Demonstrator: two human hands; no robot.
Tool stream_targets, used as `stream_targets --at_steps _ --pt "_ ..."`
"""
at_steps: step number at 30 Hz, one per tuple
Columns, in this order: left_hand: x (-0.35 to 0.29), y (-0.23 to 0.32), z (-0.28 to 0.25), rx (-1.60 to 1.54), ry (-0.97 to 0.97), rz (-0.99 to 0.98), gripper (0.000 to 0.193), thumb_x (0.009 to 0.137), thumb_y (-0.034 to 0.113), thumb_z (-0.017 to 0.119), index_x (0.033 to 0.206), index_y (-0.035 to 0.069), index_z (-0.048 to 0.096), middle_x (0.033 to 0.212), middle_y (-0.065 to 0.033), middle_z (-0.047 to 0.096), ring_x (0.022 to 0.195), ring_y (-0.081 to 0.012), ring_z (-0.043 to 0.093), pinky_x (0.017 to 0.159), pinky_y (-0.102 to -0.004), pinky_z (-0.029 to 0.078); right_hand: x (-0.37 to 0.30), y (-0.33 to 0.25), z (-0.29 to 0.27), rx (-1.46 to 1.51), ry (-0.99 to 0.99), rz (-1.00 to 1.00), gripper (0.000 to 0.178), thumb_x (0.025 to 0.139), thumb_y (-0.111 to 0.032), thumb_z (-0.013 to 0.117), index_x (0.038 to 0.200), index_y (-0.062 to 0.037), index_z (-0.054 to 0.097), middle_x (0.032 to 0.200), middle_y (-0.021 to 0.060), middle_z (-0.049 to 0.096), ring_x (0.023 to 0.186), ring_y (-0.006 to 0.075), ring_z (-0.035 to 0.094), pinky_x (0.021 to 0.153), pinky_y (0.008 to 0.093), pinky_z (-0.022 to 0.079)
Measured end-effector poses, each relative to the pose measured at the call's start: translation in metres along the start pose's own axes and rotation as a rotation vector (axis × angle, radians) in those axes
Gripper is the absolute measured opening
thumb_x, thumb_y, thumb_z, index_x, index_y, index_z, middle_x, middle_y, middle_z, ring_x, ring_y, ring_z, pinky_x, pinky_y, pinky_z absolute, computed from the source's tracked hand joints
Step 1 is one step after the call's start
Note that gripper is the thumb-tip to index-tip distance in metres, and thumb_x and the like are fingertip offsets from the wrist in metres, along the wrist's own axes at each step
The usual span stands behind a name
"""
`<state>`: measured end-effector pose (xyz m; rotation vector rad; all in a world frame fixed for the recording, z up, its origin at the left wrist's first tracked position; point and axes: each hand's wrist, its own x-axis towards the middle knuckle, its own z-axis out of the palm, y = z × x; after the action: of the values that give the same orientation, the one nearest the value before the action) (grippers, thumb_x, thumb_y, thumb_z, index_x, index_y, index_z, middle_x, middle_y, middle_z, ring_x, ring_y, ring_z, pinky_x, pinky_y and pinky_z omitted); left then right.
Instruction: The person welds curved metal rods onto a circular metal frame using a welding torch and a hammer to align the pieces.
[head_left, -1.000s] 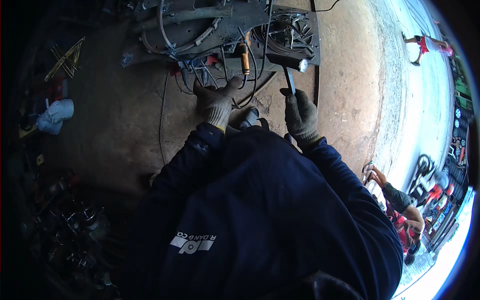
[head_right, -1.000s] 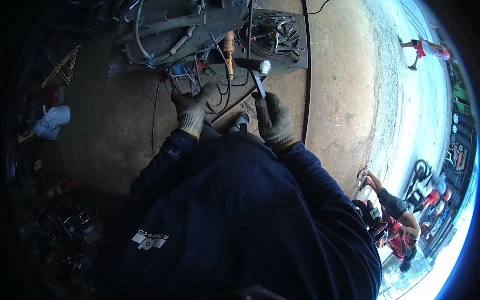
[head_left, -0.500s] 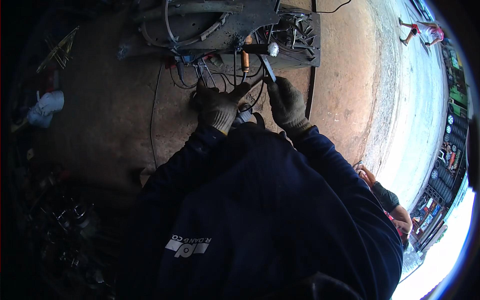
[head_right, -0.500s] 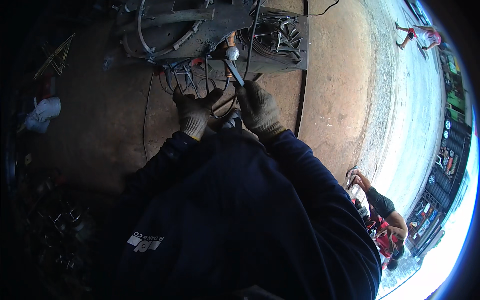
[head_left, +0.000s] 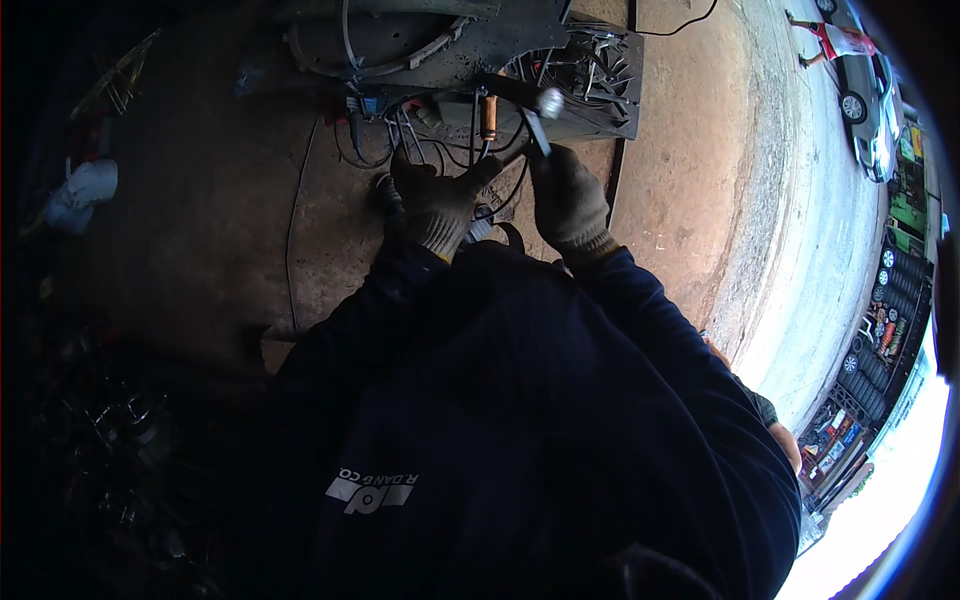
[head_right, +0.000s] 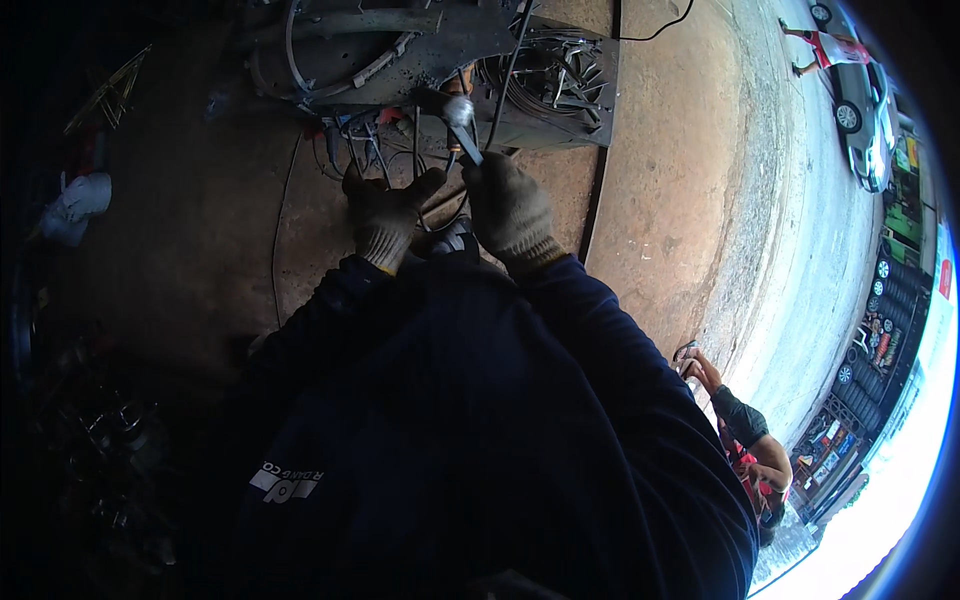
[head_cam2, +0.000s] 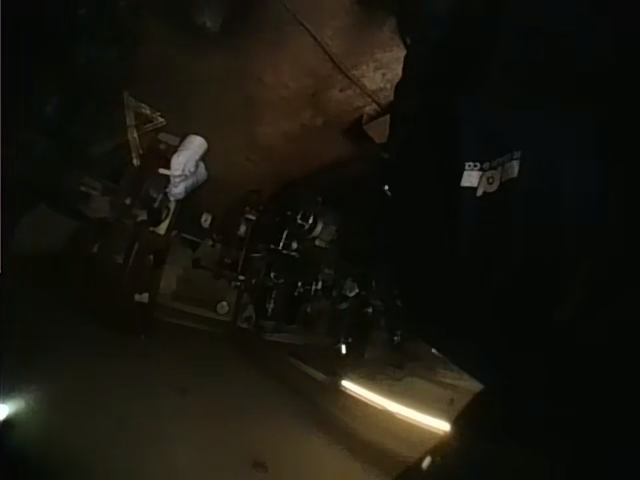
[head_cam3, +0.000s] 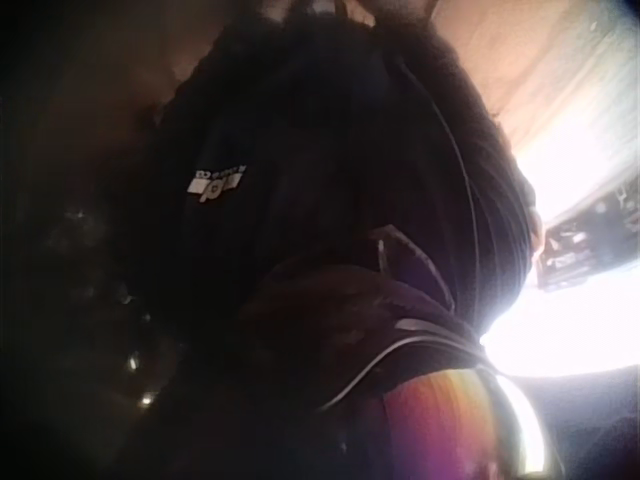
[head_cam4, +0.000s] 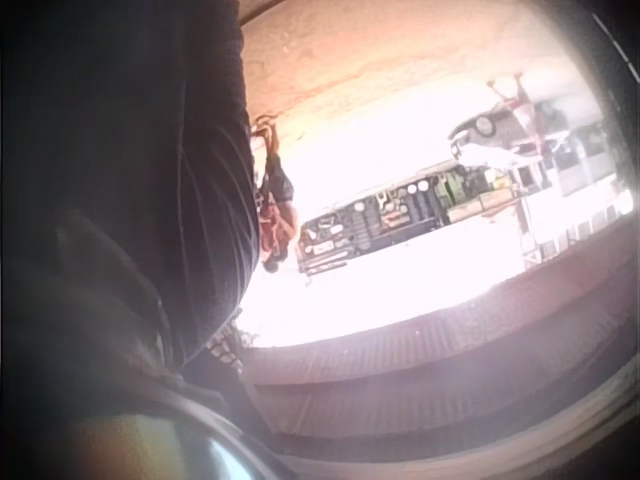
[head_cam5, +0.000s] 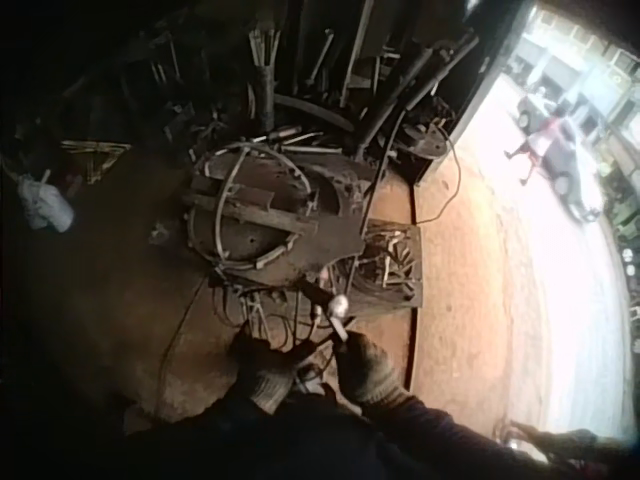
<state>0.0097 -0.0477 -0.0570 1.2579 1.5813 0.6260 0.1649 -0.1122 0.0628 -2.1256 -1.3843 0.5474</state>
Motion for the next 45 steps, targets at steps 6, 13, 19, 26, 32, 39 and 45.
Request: stream_targets --at_steps 6,13,19,26,32,39,45 --pt "-0.013 0.05 -0.011 0.161 0.054 0.005 0.13 0.054 0.055 0.096 0.141 -0.014 0.027 0.13 -0.0275 0.053 0.121 -0.0332 0.053 0.1 -0.0413 0.047 0.001 0.007 -0.005 0.038 0.019 -0.095 0.017 0.099 -0.017 0.058 0.11 -0.0051 0.06 0.092 0.0186 0.066 0.086 0.0424 0.066 0.069 0.0477 0.053" --pt "-0.012 0.045 -0.011 0.162 0.04 -0.022 0.137 0.055 0.052 0.096 0.147 -0.012 0.019 0.144 -0.029 0.038 0.135 -0.0373 0.041 0.111 -0.0427 0.039 0.008 0.015 -0.003 0.029 -0.071 -0.025 0.017 0.099 -0.019 0.056 0.11 -0.0061 0.06 0.089 0.0192 0.066 0.085 0.0439 0.065 0.069 0.0497 0.052" --pt "-0.017 0.059 -0.013 0.152 0.025 -0.121 0.139 0.053 0.057 0.095 0.148 -0.011 0.02 0.142 -0.0287 0.043 0.131 -0.0383 0.047 0.108 -0.0431 0.043 0.007 0.021 0.001 -0.066 -0.122 -0.051 0.018 0.1 -0.021 0.057 0.11 -0.0064 0.06 0.091 0.0209 0.067 0.086 0.0439 0.065 0.07 0.0498 0.052" --pt "-0.018 0.068 -0.018 0.01 -0.042 -0.152 0.138 0.056 0.056 0.094 0.149 -0.012 0.018 0.145 -0.0292 0.039 0.132 -0.0381 0.046 0.107 -0.0435 0.044 0.0 0.019 0.002 0.056 0.035 -0.088 0.022 0.101 -0.025 0.055 0.112 -0.0065 0.062 0.082 0.0181 0.064 0.079 0.0414 0.064 0.066 0.0498 0.05" --pt "-0.021 0.058 -0.024 0.097 -0.06 -0.057 0.134 0.062 0.052 0.093 0.149 -0.012 0.014 0.14 -0.0313 0.04 0.13 -0.038 0.046 0.104 -0.0444 0.045 0.003 0.028 0.002 0.407 0.088 -0.06 0.035 0.106 -0.034 0.049 0.112 -0.0039 0.065 0.07 0.0023 0.054 0.062 0.0092 0.051 0.056 0.0289 0.041" --pt "-0.018 0.061 -0.021 0.043 -0.041 -0.036 0.129 0.066 0.047 0.092 0.149 -0.012 0.013 0.138 -0.0319 0.041 0.123 -0.0399 0.052 0.1 -0.0422 0.048 0.015 0.047 0.019 0.194 0.071 -0.267 0.036 0.105 -0.035 0.05 0.109 -0.0034 0.065 0.071 0.0053 0.055 0.065 0.0161 0.053 0.059 0.0329 0.043" --pt "-0.027 0.077 -0.023 0.044 -0.068 -0.12 0.123 0.068 0.043 0.091 0.148 -0.011 0.016 0.137 -0.0306 0.045 0.12 -0.0406 0.055 0.097 -0.0405 0.051 0.004 0.024 0.001 0.434 -0.11 0.126 0.037 0.104 -0.038 0.05 0.104 -0.0036 0.065 0.078 0.0164 0.061 0.075 0.0302 0.063 0.067 0.0411 0.047"
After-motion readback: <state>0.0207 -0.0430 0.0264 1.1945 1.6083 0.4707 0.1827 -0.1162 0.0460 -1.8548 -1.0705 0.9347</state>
